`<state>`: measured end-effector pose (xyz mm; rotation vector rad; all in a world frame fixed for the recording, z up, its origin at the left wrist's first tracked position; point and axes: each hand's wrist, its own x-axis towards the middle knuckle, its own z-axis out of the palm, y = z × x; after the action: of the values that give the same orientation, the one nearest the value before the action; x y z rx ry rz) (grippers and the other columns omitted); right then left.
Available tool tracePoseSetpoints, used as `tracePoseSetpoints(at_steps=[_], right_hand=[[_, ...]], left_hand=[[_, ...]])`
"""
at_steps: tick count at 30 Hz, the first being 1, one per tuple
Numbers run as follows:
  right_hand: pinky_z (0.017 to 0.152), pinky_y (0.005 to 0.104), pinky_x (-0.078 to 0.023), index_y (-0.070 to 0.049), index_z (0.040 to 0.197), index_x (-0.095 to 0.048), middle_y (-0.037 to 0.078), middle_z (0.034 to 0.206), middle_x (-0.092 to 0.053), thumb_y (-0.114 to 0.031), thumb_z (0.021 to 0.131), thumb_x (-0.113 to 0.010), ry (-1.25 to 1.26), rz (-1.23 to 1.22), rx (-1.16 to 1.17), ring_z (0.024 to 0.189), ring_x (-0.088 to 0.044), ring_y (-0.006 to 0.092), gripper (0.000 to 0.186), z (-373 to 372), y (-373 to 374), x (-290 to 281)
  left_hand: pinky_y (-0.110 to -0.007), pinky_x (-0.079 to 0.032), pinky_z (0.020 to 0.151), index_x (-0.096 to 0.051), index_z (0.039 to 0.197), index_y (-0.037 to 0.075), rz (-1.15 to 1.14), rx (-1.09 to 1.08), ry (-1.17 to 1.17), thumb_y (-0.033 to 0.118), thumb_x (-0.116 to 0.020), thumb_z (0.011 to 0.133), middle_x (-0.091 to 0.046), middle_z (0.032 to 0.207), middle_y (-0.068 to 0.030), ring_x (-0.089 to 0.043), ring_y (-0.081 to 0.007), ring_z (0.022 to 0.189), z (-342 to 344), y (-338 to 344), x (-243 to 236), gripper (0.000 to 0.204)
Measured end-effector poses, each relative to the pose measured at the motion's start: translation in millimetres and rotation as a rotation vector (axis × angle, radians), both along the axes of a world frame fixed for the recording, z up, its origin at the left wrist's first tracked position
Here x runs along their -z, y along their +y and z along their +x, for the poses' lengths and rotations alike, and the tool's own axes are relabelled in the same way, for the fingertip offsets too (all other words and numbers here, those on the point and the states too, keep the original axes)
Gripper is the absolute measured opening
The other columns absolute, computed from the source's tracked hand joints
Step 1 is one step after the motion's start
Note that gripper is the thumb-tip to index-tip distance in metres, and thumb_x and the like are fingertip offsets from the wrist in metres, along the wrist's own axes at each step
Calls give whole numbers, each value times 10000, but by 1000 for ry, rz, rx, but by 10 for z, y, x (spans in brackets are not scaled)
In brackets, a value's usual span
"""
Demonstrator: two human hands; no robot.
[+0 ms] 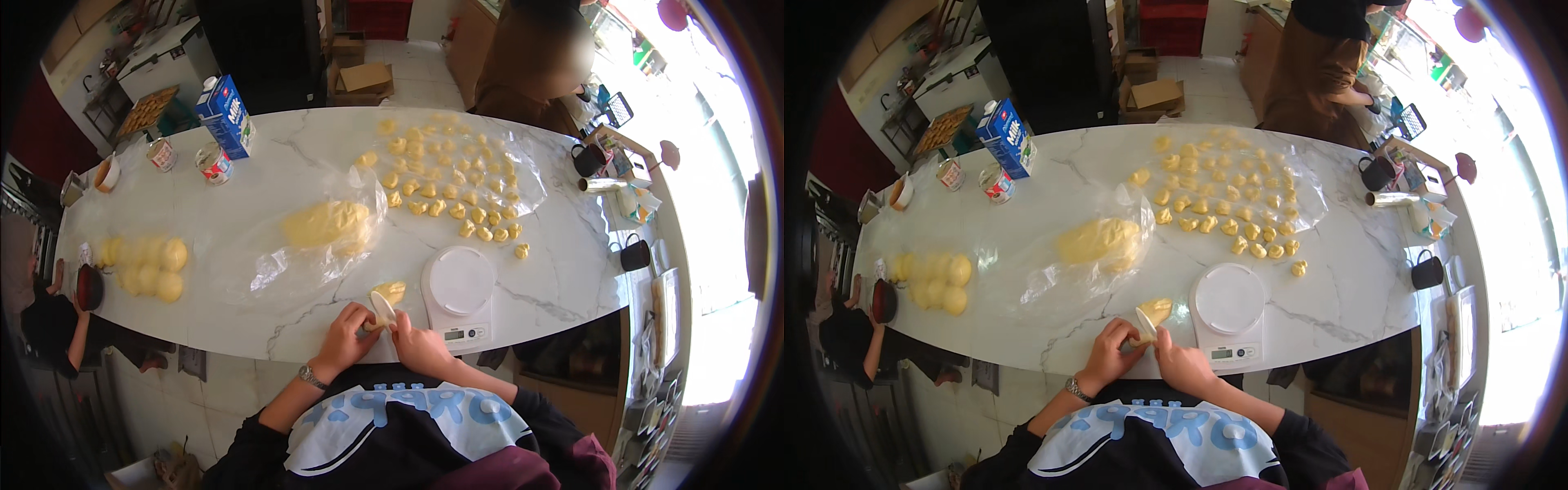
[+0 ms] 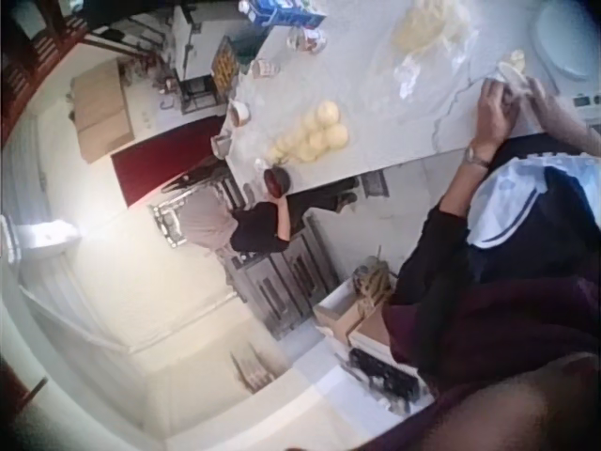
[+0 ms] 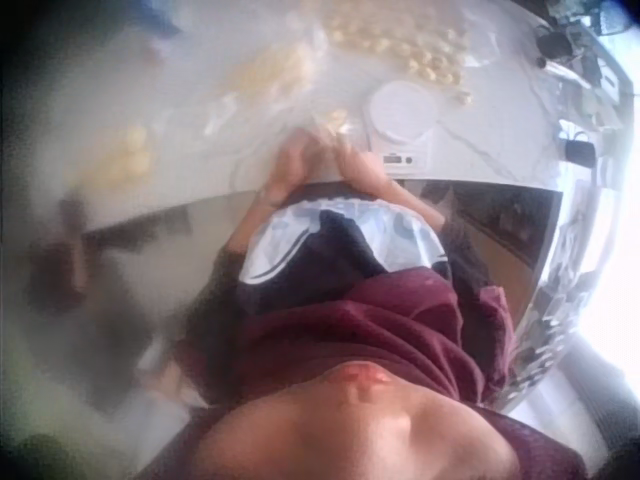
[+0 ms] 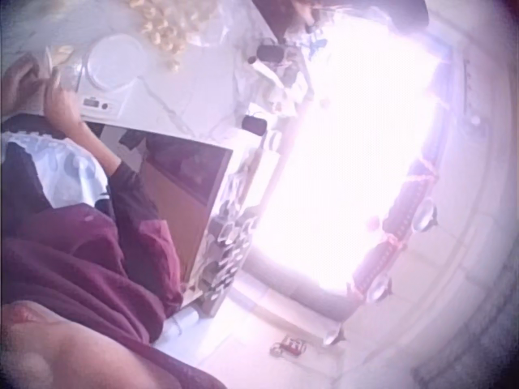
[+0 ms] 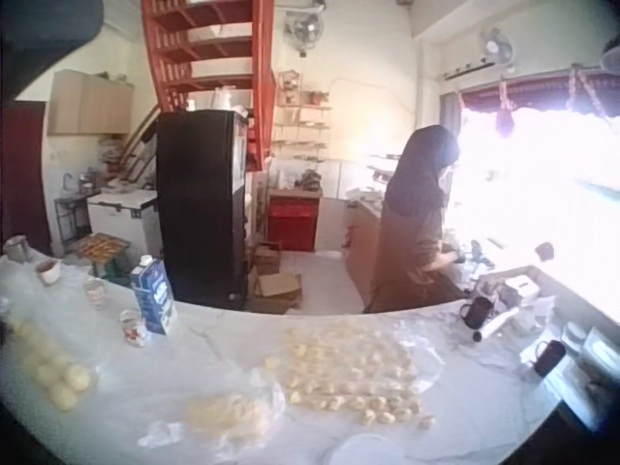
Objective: The person weighs small pieces of dough on a digital scale, taking them from a plastic bag and placing them on a small plastic lid on the scale, then arranging the weighed pieces on a plastic sheet.
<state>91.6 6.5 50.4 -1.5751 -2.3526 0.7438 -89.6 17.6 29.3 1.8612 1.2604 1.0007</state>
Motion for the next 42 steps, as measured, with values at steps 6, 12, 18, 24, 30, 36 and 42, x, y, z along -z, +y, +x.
tracePoseSetpoints(at_steps=[6, 12, 18, 24, 30, 36, 42], right_hand=[[470, 371, -466, 25, 1038, -372, 123, 616, -609, -139, 964, -481, 425, -30, 487, 523, -629, 295, 210, 440, -23, -393], [423, 262, -419, 2, 988, -366, 75, 627, -590, -114, 982, -462, 601, 218, 677, 493, -566, 121, 151, 855, -5, -523], [380, 228, -353, -18, 985, -401, 56, 592, -568, -125, 988, -459, 612, 257, 906, 431, -489, 69, 121, 1182, -283, -485], [378, 220, -342, -26, 986, -414, 50, 583, -568, -147, 988, -467, 653, 229, 955, 425, -476, 58, 132, 1199, -335, -444], [389, 217, -352, -16, 966, -406, 53, 590, -570, -140, 984, -477, 640, 375, 859, 444, -497, 63, 144, 1128, -222, -455], [450, 278, -426, 10, 1020, -391, 98, 673, -602, -122, 982, -464, 559, 214, 865, 506, -584, 143, 156, 1240, -181, -531], [366, 217, -336, -24, 973, -417, 53, 574, -570, -145, 985, -472, 621, 419, 834, 410, -467, 60, 133, 1192, -95, -581]], left_hand=[[-276, -511, 773, -608, 1101, -3, -646, 103, -483, 196, -598, 936, -606, 1101, -80, -602, -117, 922, 250, 156, -100, 259], [-324, -414, 1016, -436, 1347, -14, -745, 341, -802, 243, -477, 994, -573, 1227, -103, -511, -172, 1181, 716, 571, -360, 439], [-406, -397, 1020, -538, 1244, 29, -59, 162, -100, 119, -657, 854, -575, 1237, -129, -484, -305, 1220, 498, 522, -241, 418], [-406, -445, 968, -603, 1191, 68, 102, 169, 209, 48, -672, 788, -591, 1220, -138, -539, -330, 1152, 198, 377, 10, 409], [-376, -472, 942, -612, 1199, 80, 68, 44, 102, 9, -601, 831, -586, 1238, -133, -564, -275, 1138, 233, 232, -101, 375], [-506, -220, 1102, -415, 1402, 123, 159, 226, 673, 244, -509, 925, -339, 1477, -142, -287, -335, 1373, 269, 116, -34, 502], [-556, -91, 1123, -356, 1437, 121, 352, 65, 379, 341, -482, 935, -296, 1507, -123, -194, -339, 1415, 208, 46, -46, 563]])
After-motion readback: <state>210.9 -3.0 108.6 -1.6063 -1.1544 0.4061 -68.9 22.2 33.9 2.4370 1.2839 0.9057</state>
